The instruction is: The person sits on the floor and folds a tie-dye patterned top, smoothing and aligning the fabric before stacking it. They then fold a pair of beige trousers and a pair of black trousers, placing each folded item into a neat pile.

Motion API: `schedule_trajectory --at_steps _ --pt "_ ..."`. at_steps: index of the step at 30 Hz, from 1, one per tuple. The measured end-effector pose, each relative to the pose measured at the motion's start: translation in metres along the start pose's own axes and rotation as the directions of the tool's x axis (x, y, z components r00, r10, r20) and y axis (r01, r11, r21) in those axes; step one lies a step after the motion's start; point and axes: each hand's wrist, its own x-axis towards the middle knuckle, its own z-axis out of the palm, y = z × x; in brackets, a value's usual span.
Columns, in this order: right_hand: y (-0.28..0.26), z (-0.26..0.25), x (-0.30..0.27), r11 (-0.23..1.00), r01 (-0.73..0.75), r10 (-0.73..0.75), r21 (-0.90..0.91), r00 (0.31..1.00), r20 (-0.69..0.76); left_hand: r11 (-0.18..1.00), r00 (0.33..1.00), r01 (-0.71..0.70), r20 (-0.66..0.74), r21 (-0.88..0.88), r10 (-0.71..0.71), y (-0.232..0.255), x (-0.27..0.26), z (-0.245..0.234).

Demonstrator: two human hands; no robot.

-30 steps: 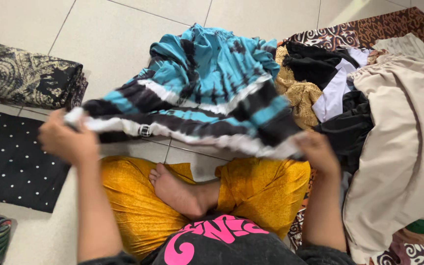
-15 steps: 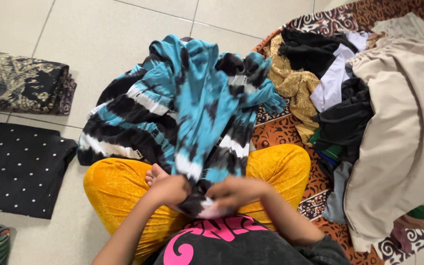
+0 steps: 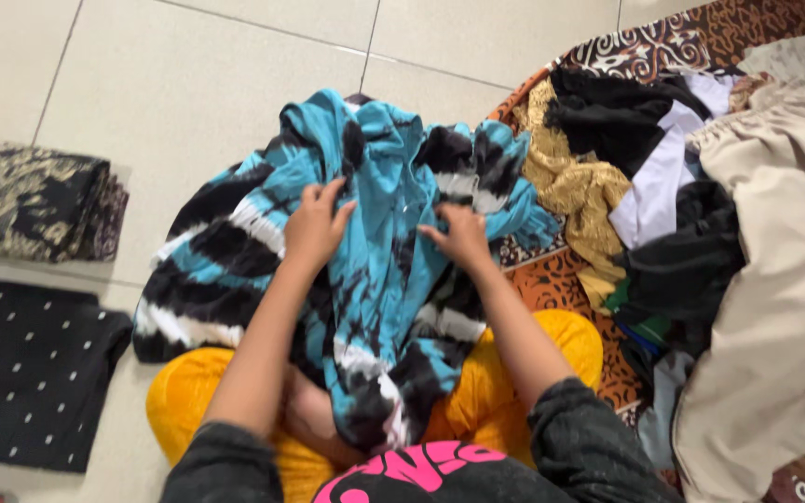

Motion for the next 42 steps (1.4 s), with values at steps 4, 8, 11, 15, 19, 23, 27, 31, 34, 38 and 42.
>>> schedule_trajectory --at_steps 4,8,11,15,19,23,27,31,34,38,42 --pt "0.012 -0.002 -0.008 0.925 -0.256 0.248 0.281 0.967 0.065 0.997 1.000 -0.016 0.020 0.082 0.015 -0.014 0.056 0.072" --pt "0.045 -0.046 -0.004 0.754 -0.389 0.436 0.529 0.899 0.040 0.983 0.995 0.073 0.050 0.171 -0.083 -0.043 0.068 0.131" --pt "0.060 -0.080 -0.010 0.789 -0.517 0.519 0.332 0.850 0.090 0.977 0.935 0.091 -0.320 -0.195 -0.151 -0.075 0.063 0.137" --pt "0.062 -0.106 -0.020 0.799 -0.568 0.533 0.199 0.821 0.203 0.719 0.835 0.099 -0.335 -0.688 -0.436 -0.119 0.059 0.079" --pt "0.056 -0.125 -0.016 0.661 -0.625 0.563 0.414 0.779 0.276 0.427 0.842 0.068 -0.177 -0.902 -0.509 -0.121 0.047 -0.003" --pt "0.046 -0.134 -0.002 0.786 -0.521 0.488 0.331 0.853 0.184 0.452 0.840 0.439 0.176 -0.776 -0.513 -0.101 0.064 -0.057" --pt "0.040 -0.139 0.037 0.917 -0.143 0.324 0.374 0.814 -0.483 0.762 0.924 0.058 -0.254 -0.646 -0.285 -0.071 0.102 -0.066" --pt "0.051 -0.139 0.079 0.960 -0.154 0.259 0.235 0.806 -0.532 0.941 0.879 -0.332 -0.385 -0.072 0.281 -0.029 0.121 -0.049" --pt "0.059 -0.128 0.069 0.975 -0.222 0.203 -0.011 0.909 -0.365 0.982 1.000 0.023 0.006 -0.185 -0.022 0.021 0.080 -0.013" --pt "0.056 -0.098 0.006 0.876 -0.476 0.473 -0.076 0.879 -0.063 0.974 0.961 -0.211 0.203 0.087 0.190 0.081 -0.043 0.028" --pt "0.045 -0.057 -0.043 0.846 -0.507 0.530 -0.166 0.833 0.158 0.974 0.752 -0.007 0.643 0.228 -0.146 0.113 -0.150 0.049"
